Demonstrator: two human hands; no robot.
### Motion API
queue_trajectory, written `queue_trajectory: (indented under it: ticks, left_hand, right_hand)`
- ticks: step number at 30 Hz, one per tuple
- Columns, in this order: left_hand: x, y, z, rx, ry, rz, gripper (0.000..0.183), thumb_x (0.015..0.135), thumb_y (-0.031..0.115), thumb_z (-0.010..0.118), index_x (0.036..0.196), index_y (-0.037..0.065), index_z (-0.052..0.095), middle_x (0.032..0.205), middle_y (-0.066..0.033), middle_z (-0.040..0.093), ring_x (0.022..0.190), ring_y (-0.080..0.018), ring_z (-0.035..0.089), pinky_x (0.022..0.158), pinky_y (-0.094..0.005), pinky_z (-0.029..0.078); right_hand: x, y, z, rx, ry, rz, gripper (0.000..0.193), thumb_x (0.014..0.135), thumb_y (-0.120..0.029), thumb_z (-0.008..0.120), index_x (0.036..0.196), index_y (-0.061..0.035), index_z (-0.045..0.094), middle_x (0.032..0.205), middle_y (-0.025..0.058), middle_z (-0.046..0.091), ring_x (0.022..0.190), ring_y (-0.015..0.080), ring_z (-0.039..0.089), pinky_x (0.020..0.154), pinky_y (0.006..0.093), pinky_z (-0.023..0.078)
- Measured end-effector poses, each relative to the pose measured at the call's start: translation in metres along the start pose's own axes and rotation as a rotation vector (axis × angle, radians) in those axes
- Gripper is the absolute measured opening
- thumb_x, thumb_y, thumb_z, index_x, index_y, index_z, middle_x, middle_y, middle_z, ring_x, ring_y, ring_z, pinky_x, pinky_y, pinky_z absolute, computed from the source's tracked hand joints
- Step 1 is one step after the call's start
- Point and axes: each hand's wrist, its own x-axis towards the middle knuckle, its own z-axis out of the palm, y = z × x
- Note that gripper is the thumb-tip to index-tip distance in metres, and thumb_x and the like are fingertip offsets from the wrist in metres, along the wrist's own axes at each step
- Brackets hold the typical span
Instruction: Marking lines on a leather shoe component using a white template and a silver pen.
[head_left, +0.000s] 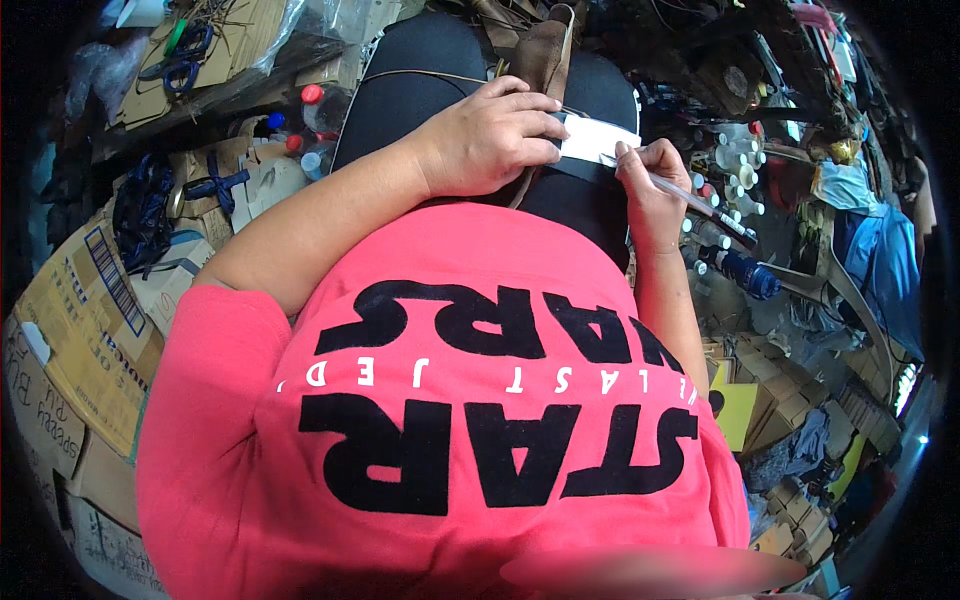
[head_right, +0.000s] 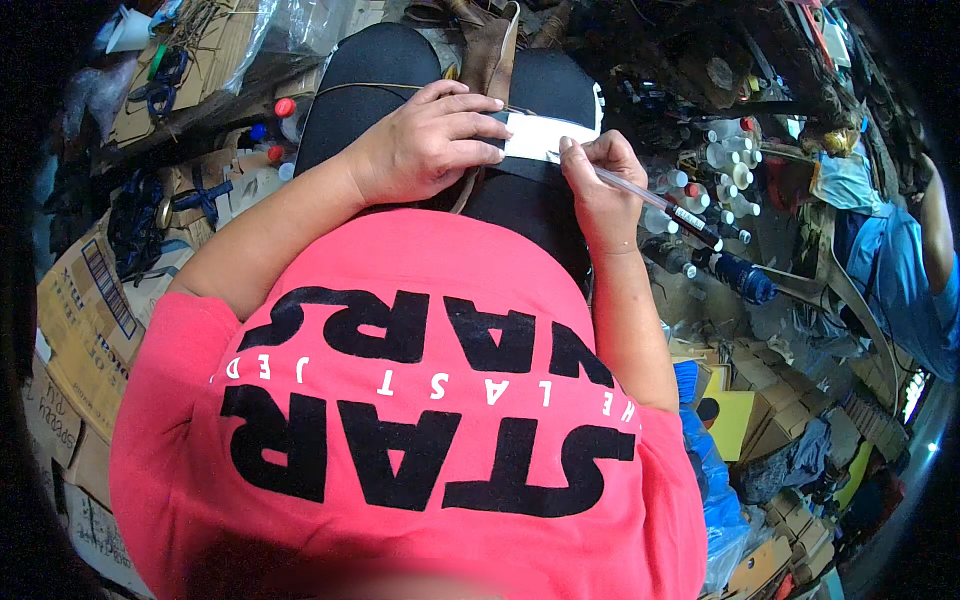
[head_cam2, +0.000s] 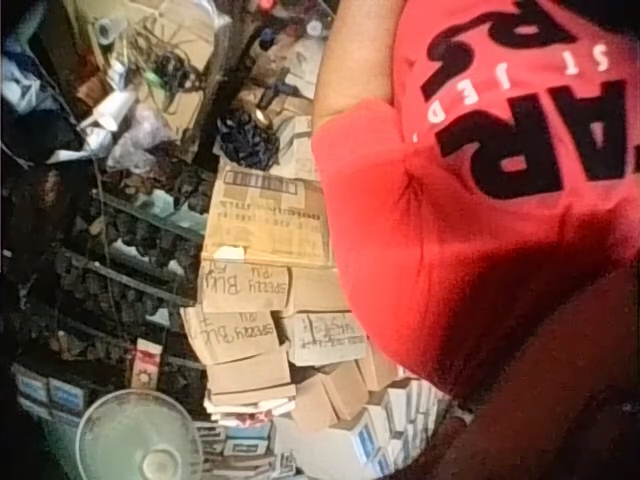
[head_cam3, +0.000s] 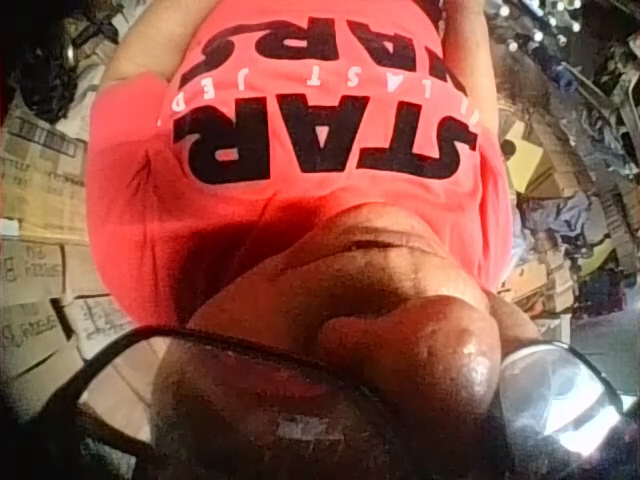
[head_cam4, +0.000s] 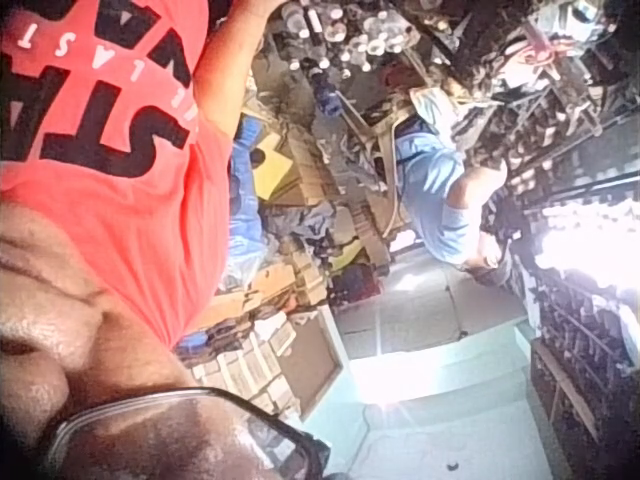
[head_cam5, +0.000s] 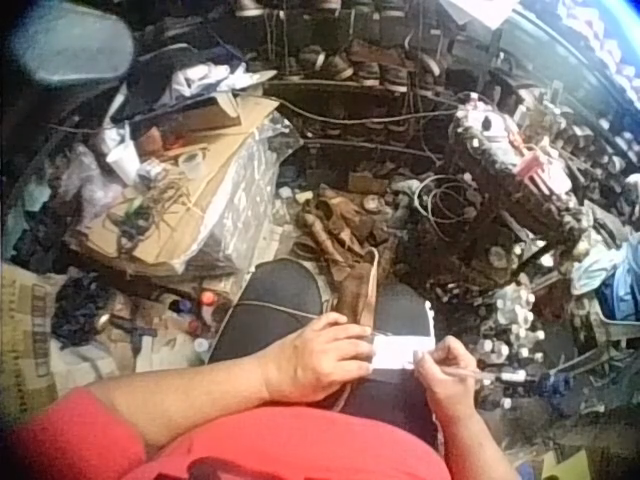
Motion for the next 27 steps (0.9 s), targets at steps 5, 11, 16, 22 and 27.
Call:
queue_trajectory:
  ticks: [5,11,16,22,27]
  left_hand:
    - [-0.0005,-0.0004,0.0003,-0.004,-0.001,-0.003,0.021,0.076,0.007,0.071,0.097,0.013,0.07,0.112,-0.0034,0.067,0.12,-0.0249,0.057,0.102,-0.0453,0.042]
    - [0.0002,-0.0002,0.0001,-0.008,0.003,0.004,0.021,0.076,0.007,0.071,0.096,0.013,0.07,0.112,-0.0035,0.067,0.119,-0.025,0.057,0.102,-0.0453,0.042]
    - [0.0001,-0.0005,-0.0009,-0.012,-0.004,0.003,0.021,0.076,0.007,0.071,0.096,0.013,0.07,0.112,-0.0033,0.067,0.12,-0.0249,0.057,0.102,-0.0452,0.042]
    - [-0.0002,-0.0005,0.0011,-0.005,0.002,0.0,0.022,0.076,0.007,0.071,0.097,0.013,0.07,0.112,-0.0029,0.066,0.12,-0.0244,0.057,0.102,-0.0452,0.042]
    - [-0.0002,0.0,-0.0003,0.005,-0.004,0.002,0.022,0.076,0.007,0.071,0.097,0.013,0.07,0.112,-0.0028,0.066,0.119,-0.0244,0.057,0.102,-0.0451,0.042]
  right_hand:
    - [0.0002,0.0004,-0.0004,-0.055,0.008,0.001,0.025,0.088,-0.004,0.07,0.072,-0.0049,0.05,0.07,-0.001,0.057,0.062,0.0029,0.05,0.055,0.0184,0.04]
    - [0.0008,-0.0001,-0.0011,-0.076,0.024,0.019,0.025,0.087,-0.004,0.069,0.072,-0.0052,0.05,0.07,-0.0012,0.057,0.062,0.0027,0.05,0.055,0.0186,0.04]
    - [0.0014,-0.0025,-0.0028,-0.039,0.019,0.033,0.026,0.087,-0.004,0.07,0.071,-0.0057,0.05,0.069,-0.0011,0.057,0.061,0.0027,0.049,0.055,0.0187,0.039]
    - [0.0019,0.0008,-0.0032,-0.011,0.025,0.018,0.026,0.087,-0.005,0.07,0.071,-0.0059,0.05,0.068,-0.0015,0.056,0.06,0.0026,0.048,0.054,0.0188,0.039]
    - [0.0019,0.0035,-0.0044,-0.032,0.026,0.004,0.026,0.087,-0.004,0.069,0.071,-0.0059,0.05,0.068,-0.0015,0.056,0.06,0.0027,0.048,0.054,0.019,0.039]
